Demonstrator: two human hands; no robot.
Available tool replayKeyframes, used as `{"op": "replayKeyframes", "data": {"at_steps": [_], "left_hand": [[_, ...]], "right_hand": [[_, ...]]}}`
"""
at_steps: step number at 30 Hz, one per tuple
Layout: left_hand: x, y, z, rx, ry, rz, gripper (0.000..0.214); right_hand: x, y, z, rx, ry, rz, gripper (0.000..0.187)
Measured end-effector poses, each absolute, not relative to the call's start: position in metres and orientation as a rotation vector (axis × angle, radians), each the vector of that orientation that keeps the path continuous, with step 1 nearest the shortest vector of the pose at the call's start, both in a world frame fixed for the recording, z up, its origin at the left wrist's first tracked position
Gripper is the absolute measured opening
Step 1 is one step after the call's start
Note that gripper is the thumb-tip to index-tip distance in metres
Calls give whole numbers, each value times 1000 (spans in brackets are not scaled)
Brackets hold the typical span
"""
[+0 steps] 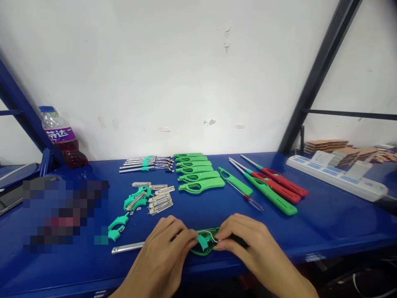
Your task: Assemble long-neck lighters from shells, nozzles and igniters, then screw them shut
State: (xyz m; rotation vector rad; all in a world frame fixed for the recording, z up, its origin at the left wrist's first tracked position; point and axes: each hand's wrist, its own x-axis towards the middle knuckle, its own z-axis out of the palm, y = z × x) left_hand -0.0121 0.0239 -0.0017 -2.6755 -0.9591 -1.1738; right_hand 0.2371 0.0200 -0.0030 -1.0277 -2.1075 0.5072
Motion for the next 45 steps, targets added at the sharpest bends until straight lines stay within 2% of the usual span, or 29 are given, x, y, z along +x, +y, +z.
{"op": "replayKeyframes", "data": {"at_steps": [6, 20, 32, 45], "left_hand": [[-10, 24, 1, -2691, -999, -1191, 26], [-9, 23, 0, -2698, -1019, -1209, 27], [-9, 23, 2, -2707, -1020, -1233, 25], [-10, 23, 2, -2695, -1053, -1228, 26]], "right_hand": [[238, 20, -5, -1035, -2095, 505, 12], [236, 21, 3, -1041, -2196, 479, 17], [238, 26, 11, -1029, -2205, 680, 17], [237, 22, 7, -1009, -2172, 659, 15]]}}
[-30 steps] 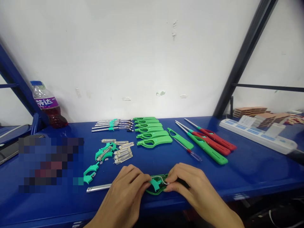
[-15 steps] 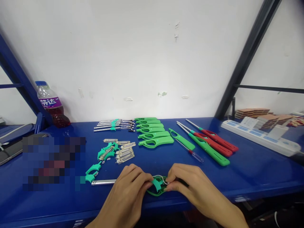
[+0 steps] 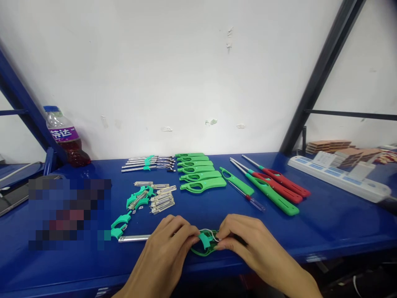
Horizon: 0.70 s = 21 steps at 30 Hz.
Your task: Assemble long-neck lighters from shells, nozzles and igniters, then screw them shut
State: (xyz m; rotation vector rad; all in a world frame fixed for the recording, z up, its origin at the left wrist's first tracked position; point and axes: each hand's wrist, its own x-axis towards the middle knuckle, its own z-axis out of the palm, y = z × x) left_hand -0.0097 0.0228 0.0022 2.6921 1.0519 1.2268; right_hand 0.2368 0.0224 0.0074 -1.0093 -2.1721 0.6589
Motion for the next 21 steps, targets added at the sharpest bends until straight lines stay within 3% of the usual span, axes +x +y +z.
{"op": "replayKeyframes", "data": {"at_steps": [21], "left_hand": [[-14, 25, -4, 2654, 985, 1205, 33]], "right_hand": [[238, 18, 6, -1032, -2150, 625, 12]]}}
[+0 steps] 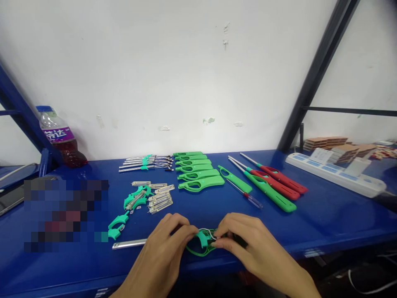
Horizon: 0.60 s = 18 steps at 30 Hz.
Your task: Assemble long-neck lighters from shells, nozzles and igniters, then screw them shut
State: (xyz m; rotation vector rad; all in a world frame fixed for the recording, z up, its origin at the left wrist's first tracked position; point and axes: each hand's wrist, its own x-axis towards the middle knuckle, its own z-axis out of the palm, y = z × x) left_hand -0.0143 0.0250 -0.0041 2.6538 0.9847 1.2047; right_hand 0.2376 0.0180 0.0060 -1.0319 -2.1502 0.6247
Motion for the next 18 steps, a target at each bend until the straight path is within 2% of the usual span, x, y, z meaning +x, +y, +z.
{"op": "replayKeyframes", "data": {"at_steps": [11, 18], "left_hand": [[-14, 23, -3, 2699, 995, 1217, 38], [-10, 18, 0, 2726, 1038, 1204, 14]], "right_hand": [[236, 18, 6, -1061, -2152, 644, 12], [237, 19, 5, -1054, -2146, 632, 15]]}}
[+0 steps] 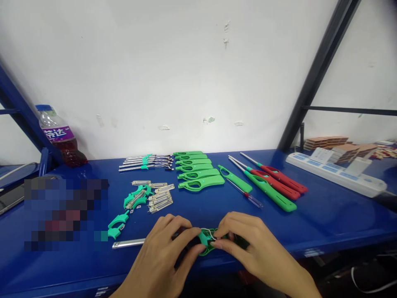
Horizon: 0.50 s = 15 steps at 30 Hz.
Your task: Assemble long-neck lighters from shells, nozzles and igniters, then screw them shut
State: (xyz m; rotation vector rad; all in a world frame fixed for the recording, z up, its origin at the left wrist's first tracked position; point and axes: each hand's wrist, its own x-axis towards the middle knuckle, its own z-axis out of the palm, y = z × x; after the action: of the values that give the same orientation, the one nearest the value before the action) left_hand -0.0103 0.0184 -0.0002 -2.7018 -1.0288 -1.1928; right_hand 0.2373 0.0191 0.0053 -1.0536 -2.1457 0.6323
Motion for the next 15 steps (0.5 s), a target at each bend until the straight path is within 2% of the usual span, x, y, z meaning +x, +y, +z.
{"op": "replayKeyframes", "data": {"at_steps": [8, 15], "left_hand": [[-9, 18, 0, -2703, -1025, -1146, 14], [-7, 18, 4, -2717, -1001, -1100, 11]], "right_hand": [[239, 21, 4, -961, -2172, 600, 15], [238, 23, 4, -1046, -2081, 722, 16]]}}
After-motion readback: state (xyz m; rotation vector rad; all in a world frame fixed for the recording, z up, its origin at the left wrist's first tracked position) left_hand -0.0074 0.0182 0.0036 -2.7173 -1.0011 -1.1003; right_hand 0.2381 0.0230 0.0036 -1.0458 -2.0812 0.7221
